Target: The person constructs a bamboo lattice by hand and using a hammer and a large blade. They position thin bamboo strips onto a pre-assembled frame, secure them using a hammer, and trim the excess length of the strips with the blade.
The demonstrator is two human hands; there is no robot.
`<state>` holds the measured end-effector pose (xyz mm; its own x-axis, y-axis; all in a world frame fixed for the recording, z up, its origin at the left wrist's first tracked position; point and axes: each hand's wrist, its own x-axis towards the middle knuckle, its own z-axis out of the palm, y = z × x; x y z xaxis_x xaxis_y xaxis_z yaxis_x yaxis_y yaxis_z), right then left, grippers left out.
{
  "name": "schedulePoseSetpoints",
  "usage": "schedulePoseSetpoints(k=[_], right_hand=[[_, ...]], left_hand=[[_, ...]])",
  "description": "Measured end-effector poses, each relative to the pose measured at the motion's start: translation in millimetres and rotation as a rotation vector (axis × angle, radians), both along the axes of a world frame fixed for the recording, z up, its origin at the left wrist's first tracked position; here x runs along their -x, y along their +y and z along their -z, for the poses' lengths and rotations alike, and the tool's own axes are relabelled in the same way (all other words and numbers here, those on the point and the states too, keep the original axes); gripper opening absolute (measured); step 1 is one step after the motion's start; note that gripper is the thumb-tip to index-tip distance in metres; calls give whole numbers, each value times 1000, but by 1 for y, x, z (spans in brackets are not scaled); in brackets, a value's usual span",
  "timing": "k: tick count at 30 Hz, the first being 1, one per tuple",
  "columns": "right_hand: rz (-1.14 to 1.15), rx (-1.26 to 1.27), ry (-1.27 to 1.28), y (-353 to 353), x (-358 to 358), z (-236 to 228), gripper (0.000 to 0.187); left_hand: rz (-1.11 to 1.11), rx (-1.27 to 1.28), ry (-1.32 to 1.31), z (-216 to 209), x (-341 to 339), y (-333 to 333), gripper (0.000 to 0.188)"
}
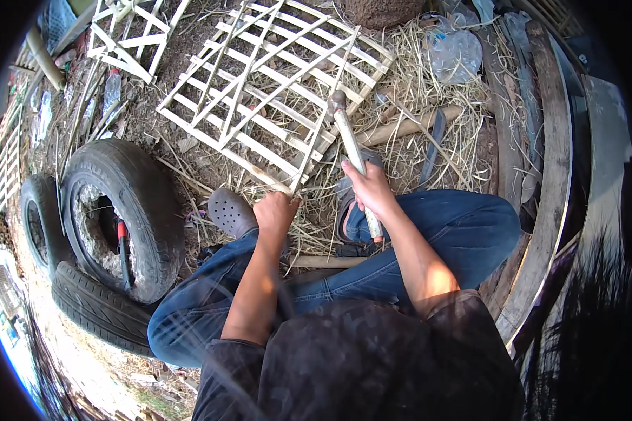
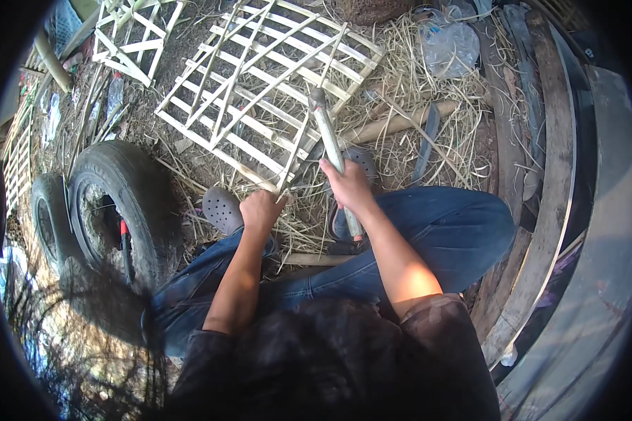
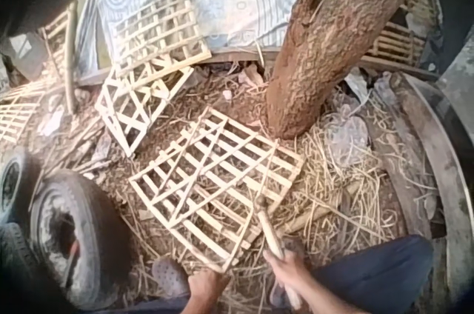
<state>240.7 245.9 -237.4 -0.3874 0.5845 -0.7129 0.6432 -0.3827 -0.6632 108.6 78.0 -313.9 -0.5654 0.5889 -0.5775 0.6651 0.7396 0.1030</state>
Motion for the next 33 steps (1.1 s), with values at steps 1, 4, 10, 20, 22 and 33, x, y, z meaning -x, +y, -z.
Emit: schedulePoseSetpoints(k=[1,4,10,20,22,33], right_hand=[[5,8,5,0,-1,1,37],[2,13,10,-1,2,-4,36],[15,50,68,2,3,-7,34],[94,252,157,61,-47,-167,25],[138,245,163,76,-58,-194,22],[476,741,660,133,-83,-177,24]], left_hand=[[11,-3,-3,-2,-1,0,49],[11,-21,8,8,3,-10,48],[10,-72,-4,11,7,-17,47],[66,-592,-91,-62,31,78,53],[234,-783,-66,-46,44,128,58],[328,-749,-206,69,73,306,50]])
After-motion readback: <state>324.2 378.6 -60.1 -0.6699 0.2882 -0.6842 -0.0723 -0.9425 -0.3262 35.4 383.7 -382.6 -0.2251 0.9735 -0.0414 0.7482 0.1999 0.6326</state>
